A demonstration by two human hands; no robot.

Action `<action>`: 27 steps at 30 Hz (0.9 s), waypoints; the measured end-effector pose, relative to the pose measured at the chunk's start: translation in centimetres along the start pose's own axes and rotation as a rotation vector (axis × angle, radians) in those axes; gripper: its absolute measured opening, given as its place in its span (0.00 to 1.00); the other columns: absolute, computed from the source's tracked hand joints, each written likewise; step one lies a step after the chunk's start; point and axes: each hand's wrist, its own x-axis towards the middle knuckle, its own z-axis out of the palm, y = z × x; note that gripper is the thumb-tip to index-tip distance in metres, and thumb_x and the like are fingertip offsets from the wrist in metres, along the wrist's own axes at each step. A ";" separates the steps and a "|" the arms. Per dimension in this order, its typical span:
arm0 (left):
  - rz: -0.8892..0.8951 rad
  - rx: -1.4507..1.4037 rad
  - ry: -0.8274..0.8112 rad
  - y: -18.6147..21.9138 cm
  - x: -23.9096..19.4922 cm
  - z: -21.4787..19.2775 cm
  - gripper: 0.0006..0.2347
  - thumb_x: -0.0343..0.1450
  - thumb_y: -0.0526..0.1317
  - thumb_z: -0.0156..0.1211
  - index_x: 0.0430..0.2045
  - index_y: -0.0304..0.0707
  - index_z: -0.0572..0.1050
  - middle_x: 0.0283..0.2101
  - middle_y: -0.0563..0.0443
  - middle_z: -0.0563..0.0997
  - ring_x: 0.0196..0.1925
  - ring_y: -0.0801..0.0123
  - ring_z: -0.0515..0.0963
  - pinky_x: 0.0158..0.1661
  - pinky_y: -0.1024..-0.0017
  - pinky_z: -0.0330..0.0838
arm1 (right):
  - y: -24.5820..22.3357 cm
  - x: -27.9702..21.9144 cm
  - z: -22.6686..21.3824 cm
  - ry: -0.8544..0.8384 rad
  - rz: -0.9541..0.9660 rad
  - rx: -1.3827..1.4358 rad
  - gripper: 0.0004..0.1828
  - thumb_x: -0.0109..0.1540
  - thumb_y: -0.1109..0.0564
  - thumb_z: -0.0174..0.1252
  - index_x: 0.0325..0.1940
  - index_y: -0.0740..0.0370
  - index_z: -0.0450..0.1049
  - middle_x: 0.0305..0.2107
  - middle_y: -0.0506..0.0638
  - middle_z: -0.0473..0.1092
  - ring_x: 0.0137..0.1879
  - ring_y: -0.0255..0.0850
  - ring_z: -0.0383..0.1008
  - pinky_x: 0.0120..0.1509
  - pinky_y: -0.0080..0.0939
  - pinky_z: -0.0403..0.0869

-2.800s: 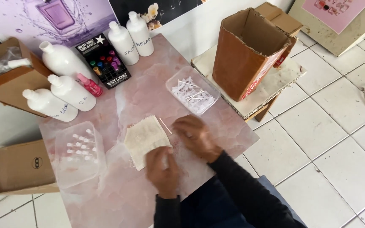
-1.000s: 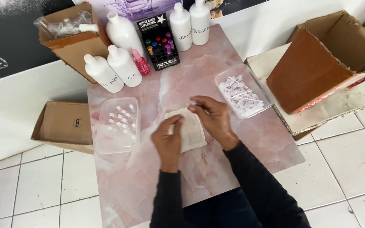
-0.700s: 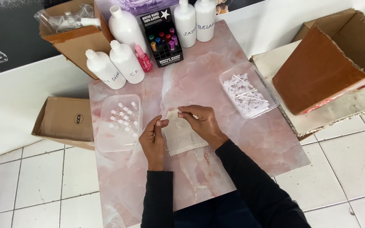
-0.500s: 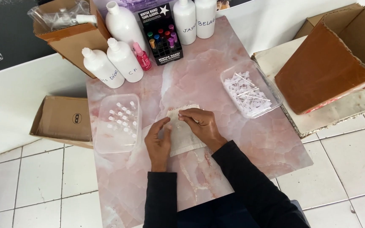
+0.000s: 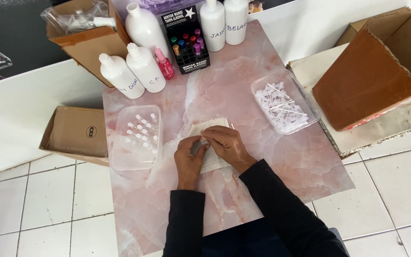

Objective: Assembling perfume samples by manually placing small glass vials into white fabric pouches on a workspace table.

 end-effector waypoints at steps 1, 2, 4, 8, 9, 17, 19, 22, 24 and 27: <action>0.002 -0.001 0.002 0.1 0.0 -0.1 0.13 0.64 0.37 0.76 0.41 0.42 0.83 0.41 0.52 0.85 0.50 0.62 0.81 0.53 0.65 0.73 | -0.2 0.1 0.0 -0.001 -0.003 -0.001 0.06 0.62 0.70 0.63 0.42 0.70 0.83 0.35 0.60 0.80 0.41 0.46 0.82 0.43 0.46 0.80; 0.004 -0.001 -0.007 0.3 0.0 -0.1 0.13 0.64 0.36 0.76 0.41 0.41 0.82 0.41 0.50 0.85 0.50 0.59 0.81 0.54 0.63 0.73 | -0.3 0.1 -0.1 -0.002 -0.012 -0.031 0.06 0.62 0.70 0.63 0.42 0.70 0.83 0.35 0.60 0.80 0.41 0.49 0.82 0.43 0.47 0.80; 0.008 -0.004 -0.013 0.3 0.0 -0.1 0.13 0.64 0.36 0.75 0.41 0.40 0.82 0.41 0.49 0.85 0.51 0.57 0.81 0.54 0.62 0.73 | -0.4 0.2 -0.1 -0.005 -0.024 -0.064 0.06 0.62 0.71 0.63 0.41 0.70 0.82 0.35 0.60 0.79 0.41 0.53 0.82 0.43 0.48 0.79; 0.015 0.014 -0.013 -0.1 0.1 -0.1 0.12 0.65 0.36 0.75 0.40 0.39 0.82 0.41 0.48 0.85 0.51 0.56 0.81 0.54 0.61 0.73 | -0.1 0.1 0.1 0.000 -0.049 -0.086 0.07 0.62 0.71 0.62 0.42 0.69 0.82 0.35 0.60 0.79 0.41 0.53 0.82 0.44 0.49 0.79; 0.015 0.019 -0.020 -0.2 0.1 -0.1 0.11 0.65 0.36 0.74 0.40 0.39 0.82 0.41 0.47 0.85 0.51 0.55 0.81 0.54 0.61 0.73 | 0.1 0.1 0.1 -0.001 -0.055 -0.088 0.08 0.62 0.71 0.62 0.42 0.68 0.83 0.35 0.59 0.79 0.41 0.52 0.82 0.45 0.49 0.79; 0.071 0.022 -0.016 -1.1 -0.1 0.0 0.11 0.66 0.33 0.72 0.40 0.37 0.82 0.42 0.42 0.84 0.51 0.50 0.80 0.55 0.57 0.72 | 0.4 -0.4 0.0 -0.114 -0.120 -0.161 0.08 0.63 0.71 0.60 0.41 0.68 0.83 0.34 0.61 0.79 0.39 0.56 0.81 0.42 0.50 0.79; 0.100 0.013 -0.021 -0.9 0.4 -0.2 0.10 0.66 0.33 0.71 0.41 0.37 0.82 0.42 0.42 0.84 0.51 0.49 0.80 0.55 0.57 0.72 | 0.6 -0.1 -0.1 -0.124 -0.141 -0.181 0.08 0.62 0.71 0.60 0.41 0.68 0.83 0.34 0.61 0.79 0.39 0.56 0.81 0.42 0.50 0.79; 0.049 -0.020 -0.031 -0.7 0.2 -0.4 0.10 0.66 0.33 0.70 0.40 0.41 0.82 0.42 0.47 0.85 0.51 0.54 0.80 0.55 0.59 0.72 | 0.4 0.3 0.2 -0.135 -0.155 -0.174 0.07 0.61 0.71 0.61 0.40 0.68 0.83 0.33 0.61 0.79 0.38 0.55 0.81 0.42 0.49 0.80; 0.011 -0.050 -0.034 -0.8 0.1 -0.2 0.10 0.67 0.33 0.70 0.40 0.40 0.82 0.42 0.47 0.85 0.52 0.56 0.80 0.56 0.60 0.72 | 0.1 0.4 0.0 -0.151 -0.142 -0.140 0.07 0.62 0.71 0.61 0.40 0.68 0.82 0.34 0.60 0.79 0.38 0.53 0.81 0.42 0.48 0.80; 0.062 0.002 -0.019 -1.7 0.1 0.0 0.11 0.64 0.33 0.72 0.40 0.40 0.82 0.42 0.45 0.85 0.51 0.53 0.81 0.55 0.61 0.73 | 0.7 0.2 0.0 -0.163 -0.163 -0.168 0.07 0.62 0.71 0.61 0.41 0.68 0.83 0.34 0.60 0.79 0.39 0.53 0.81 0.43 0.48 0.80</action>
